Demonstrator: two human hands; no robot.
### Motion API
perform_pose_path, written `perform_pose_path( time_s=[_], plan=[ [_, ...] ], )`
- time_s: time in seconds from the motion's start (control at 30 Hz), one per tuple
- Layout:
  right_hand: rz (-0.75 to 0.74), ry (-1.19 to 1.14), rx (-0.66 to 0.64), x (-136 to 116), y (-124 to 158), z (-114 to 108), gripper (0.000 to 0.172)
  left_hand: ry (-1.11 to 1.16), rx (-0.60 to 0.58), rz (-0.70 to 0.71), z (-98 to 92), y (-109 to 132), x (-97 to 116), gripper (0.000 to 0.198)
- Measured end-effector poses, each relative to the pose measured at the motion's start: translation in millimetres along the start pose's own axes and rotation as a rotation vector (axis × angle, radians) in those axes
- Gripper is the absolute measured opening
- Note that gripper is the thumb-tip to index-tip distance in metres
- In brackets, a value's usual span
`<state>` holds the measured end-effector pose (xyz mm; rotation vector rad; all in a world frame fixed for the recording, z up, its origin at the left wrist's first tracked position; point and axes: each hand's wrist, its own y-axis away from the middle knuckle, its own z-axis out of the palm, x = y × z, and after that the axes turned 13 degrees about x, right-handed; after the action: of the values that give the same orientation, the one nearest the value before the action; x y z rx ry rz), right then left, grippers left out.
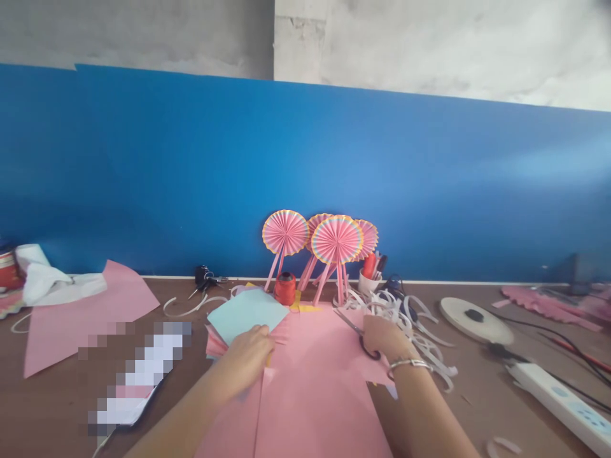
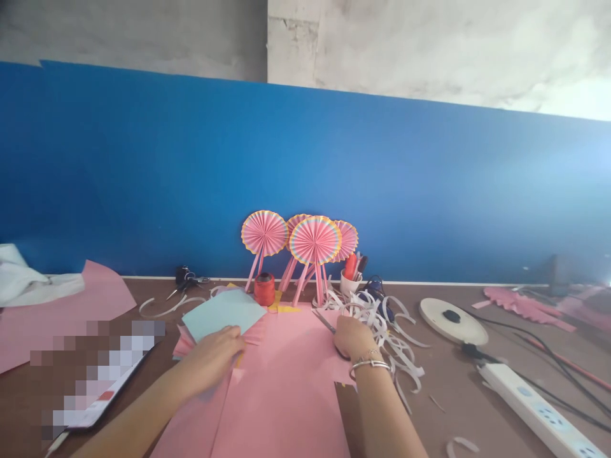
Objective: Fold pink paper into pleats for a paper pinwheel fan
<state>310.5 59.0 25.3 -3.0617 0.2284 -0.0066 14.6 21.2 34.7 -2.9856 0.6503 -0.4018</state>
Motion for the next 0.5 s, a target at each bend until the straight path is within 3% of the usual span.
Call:
perform_pose_path(
  time_s=[0.2,0.5],
  plan=[
    [0.014,-0.001,-0.059,-6,2,2,0.052,-0.052,0.057,0.184,8.5,0,-9,0.032],
    [-0.051,-0.127,-0.125,-2,1,-26,0.033,-0.049,0.031,0.262,10.5,-5,-13,0.021]
  ],
)
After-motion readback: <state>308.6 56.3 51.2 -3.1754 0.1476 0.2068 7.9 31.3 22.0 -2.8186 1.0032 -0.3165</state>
